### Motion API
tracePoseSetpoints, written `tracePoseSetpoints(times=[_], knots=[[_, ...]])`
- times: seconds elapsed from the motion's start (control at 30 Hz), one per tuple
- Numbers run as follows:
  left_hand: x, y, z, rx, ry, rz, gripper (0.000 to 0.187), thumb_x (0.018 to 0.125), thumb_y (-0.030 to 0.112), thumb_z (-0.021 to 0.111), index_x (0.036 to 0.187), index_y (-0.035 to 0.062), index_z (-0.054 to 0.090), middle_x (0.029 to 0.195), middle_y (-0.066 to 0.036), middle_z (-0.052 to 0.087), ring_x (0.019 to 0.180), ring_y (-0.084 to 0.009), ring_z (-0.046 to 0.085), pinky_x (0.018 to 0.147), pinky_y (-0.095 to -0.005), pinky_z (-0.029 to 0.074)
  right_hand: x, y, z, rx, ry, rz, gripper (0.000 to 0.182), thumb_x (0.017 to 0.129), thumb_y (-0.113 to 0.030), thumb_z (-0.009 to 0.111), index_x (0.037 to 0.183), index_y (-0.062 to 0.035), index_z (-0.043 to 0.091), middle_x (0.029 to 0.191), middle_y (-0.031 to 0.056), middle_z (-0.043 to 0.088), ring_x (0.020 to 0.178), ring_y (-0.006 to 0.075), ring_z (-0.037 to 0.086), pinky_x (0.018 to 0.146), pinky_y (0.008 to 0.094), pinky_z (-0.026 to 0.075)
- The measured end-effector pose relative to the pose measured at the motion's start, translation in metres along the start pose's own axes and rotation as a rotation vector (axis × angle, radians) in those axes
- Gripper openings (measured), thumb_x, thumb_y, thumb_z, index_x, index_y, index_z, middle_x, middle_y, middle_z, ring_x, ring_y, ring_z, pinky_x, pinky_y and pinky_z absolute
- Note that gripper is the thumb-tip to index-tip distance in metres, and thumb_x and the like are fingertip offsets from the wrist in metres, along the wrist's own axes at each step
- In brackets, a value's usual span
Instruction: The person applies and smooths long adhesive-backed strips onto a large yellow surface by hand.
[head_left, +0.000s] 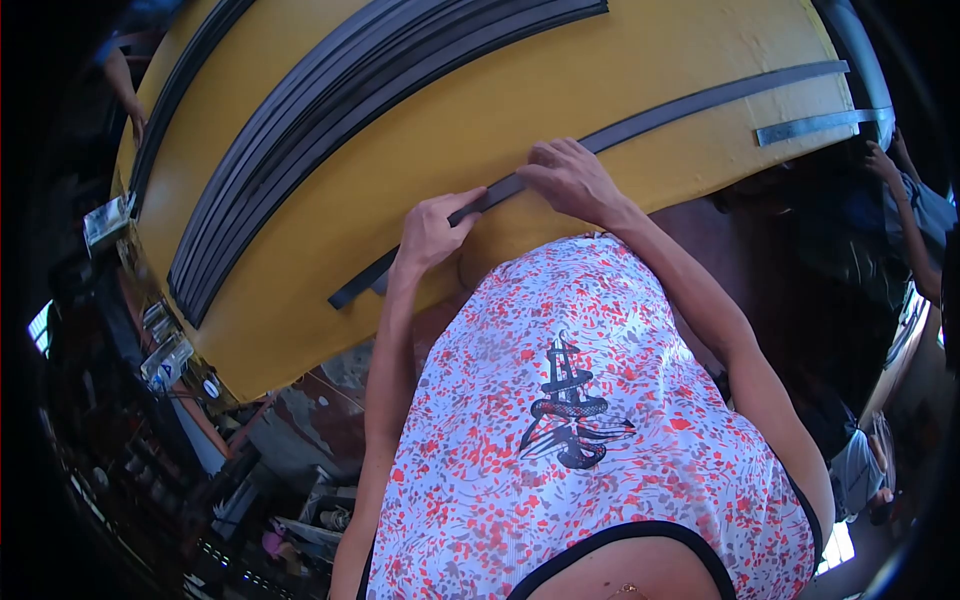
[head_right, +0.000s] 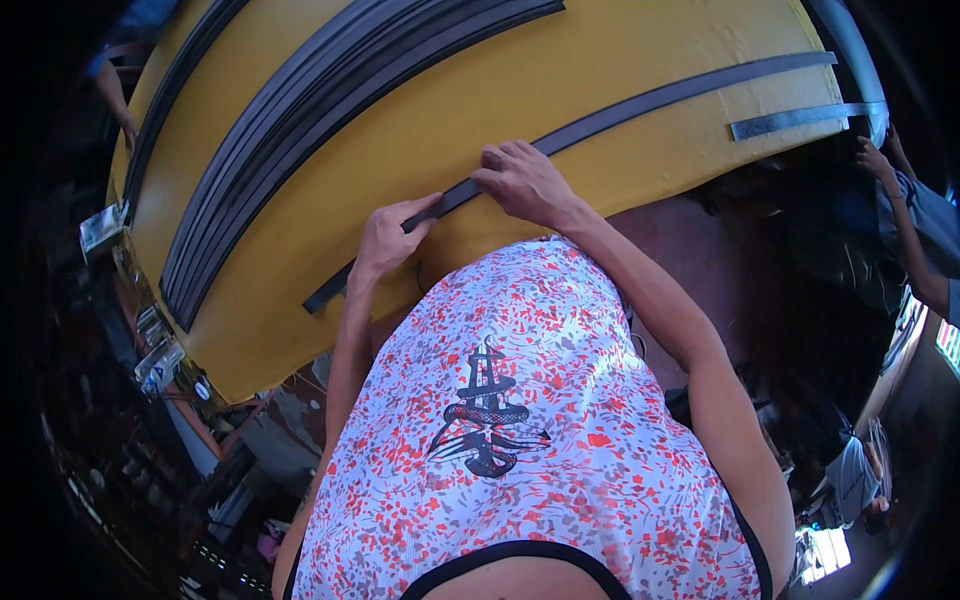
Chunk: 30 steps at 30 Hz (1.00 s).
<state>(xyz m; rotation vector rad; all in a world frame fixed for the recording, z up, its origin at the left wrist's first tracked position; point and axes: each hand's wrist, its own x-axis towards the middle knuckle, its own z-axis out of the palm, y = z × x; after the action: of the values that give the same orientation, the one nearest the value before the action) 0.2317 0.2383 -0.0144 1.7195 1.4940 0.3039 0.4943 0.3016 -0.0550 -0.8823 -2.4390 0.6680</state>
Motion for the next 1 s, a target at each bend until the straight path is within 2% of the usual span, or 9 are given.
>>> tracePoseSetpoints(times=[0.17, 0.33, 0.4, 0.53, 0.6, 0.7, 0.93, 1.0], knots=[[0.001, 0.000, 0.000, -0.009, 0.008, 0.003, 0.041, 0.084, 0.012, 0.070, 0.124, 0.0103, 0.069, 0.113, -0.017, 0.071, 0.098, -0.0294, 0.071, 0.087, -0.0327, 0.053, -0.002, -0.002, 0.008, -0.022, 0.024, -0.047, 0.021, 0.084, -0.016, 0.066, 0.105, -0.0140, 0.068, 0.100, 0.0065, 0.061, 0.096, 0.0256, 0.060, 0.086, 0.0389, 0.046], [0.001, 0.001, 0.002, -0.017, 0.012, -0.044, 0.038, 0.085, 0.012, 0.069, 0.123, 0.0095, 0.070, 0.115, -0.016, 0.071, 0.100, -0.0293, 0.071, 0.089, -0.0327, 0.053, -0.002, -0.006, 0.013, -0.027, -0.067, -0.124, 0.026, 0.084, -0.015, 0.066, 0.110, -0.0164, 0.067, 0.106, 0.0051, 0.060, 0.099, 0.0241, 0.059, 0.090, 0.0384, 0.045], [-0.001, -0.002, 0.004, 0.014, 0.067, 0.011, 0.035, 0.085, 0.019, 0.068, 0.120, 0.0142, 0.072, 0.108, -0.015, 0.072, 0.097, -0.0334, 0.069, 0.085, -0.0379, 0.054, -0.001, -0.001, 0.015, -0.018, -0.060, -0.154, 0.027, 0.084, -0.015, 0.065, 0.111, -0.0170, 0.067, 0.106, 0.0047, 0.060, 0.099, 0.0237, 0.059, 0.091, 0.0382, 0.044], [-0.002, -0.004, 0.000, 0.038, 0.057, 0.023, 0.035, 0.085, 0.021, 0.068, 0.120, 0.0144, 0.072, 0.106, -0.015, 0.072, 0.096, -0.0332, 0.068, 0.084, -0.0380, 0.054, -0.002, 0.010, 0.018, 0.045, -0.043, -0.214, 0.029, 0.084, -0.016, 0.065, 0.113, -0.0187, 0.067, 0.107, 0.0029, 0.059, 0.101, 0.0224, 0.058, 0.092, 0.0385, 0.043], [-0.004, 0.002, -0.004, 0.017, 0.000, -0.043, 0.037, 0.085, 0.016, 0.070, 0.122, 0.0108, 0.071, 0.109, -0.016, 0.072, 0.097, -0.0308, 0.069, 0.087, -0.0355, 0.052, -0.001, 0.011, 0.020, 0.043, -0.049, -0.219, 0.030, 0.084, -0.017, 0.065, 0.114, -0.0196, 0.067, 0.107, 0.0025, 0.059, 0.102, 0.0222, 0.057, 0.093, 0.0387, 0.042], [-0.005, -0.005, -0.006, 0.044, -0.028, -0.036, 0.037, 0.086, 0.017, 0.070, 0.122, 0.0112, 0.071, 0.106, -0.017, 0.072, 0.093, -0.0312, 0.068, 0.086, -0.0367, 0.052, 0.002, 0.010, 0.025, 0.040, -0.047, -0.219, 0.031, 0.084, -0.017, 0.066, 0.115, -0.0211, 0.066, 0.109, 0.0018, 0.059, 0.102, 0.0219, 0.057, 0.093, 0.0389, 0.042], [-0.008, -0.013, -0.007, -0.048, 0.080, 0.007, 0.040, 0.085, 0.015, 0.073, 0.125, 0.0109, 0.069, 0.113, -0.015, 0.073, 0.097, -0.0270, 0.069, 0.089, -0.0333, 0.052, 0.006, 0.014, 0.034, 0.045, -0.015, -0.236, 0.035, 0.080, -0.018, 0.070, 0.114, -0.0235, 0.067, 0.109, 0.0017, 0.059, 0.105, 0.0228, 0.057, 0.093, 0.0390, 0.042], [-0.012, 0.002, -0.020, -0.125, 0.003, -0.227, 0.043, 0.083, 0.016, 0.075, 0.125, 0.0103, 0.069, 0.118, -0.013, 0.072, 0.102, -0.0262, 0.069, 0.092, -0.0321, 0.052, 0.007, 0.016, 0.032, 0.044, -0.010, -0.236, 0.037, 0.079, -0.018, 0.071, 0.115, -0.0239, 0.067, 0.110, 0.0016, 0.059, 0.105, 0.0229, 0.057, 0.093, 0.0391, 0.042]])
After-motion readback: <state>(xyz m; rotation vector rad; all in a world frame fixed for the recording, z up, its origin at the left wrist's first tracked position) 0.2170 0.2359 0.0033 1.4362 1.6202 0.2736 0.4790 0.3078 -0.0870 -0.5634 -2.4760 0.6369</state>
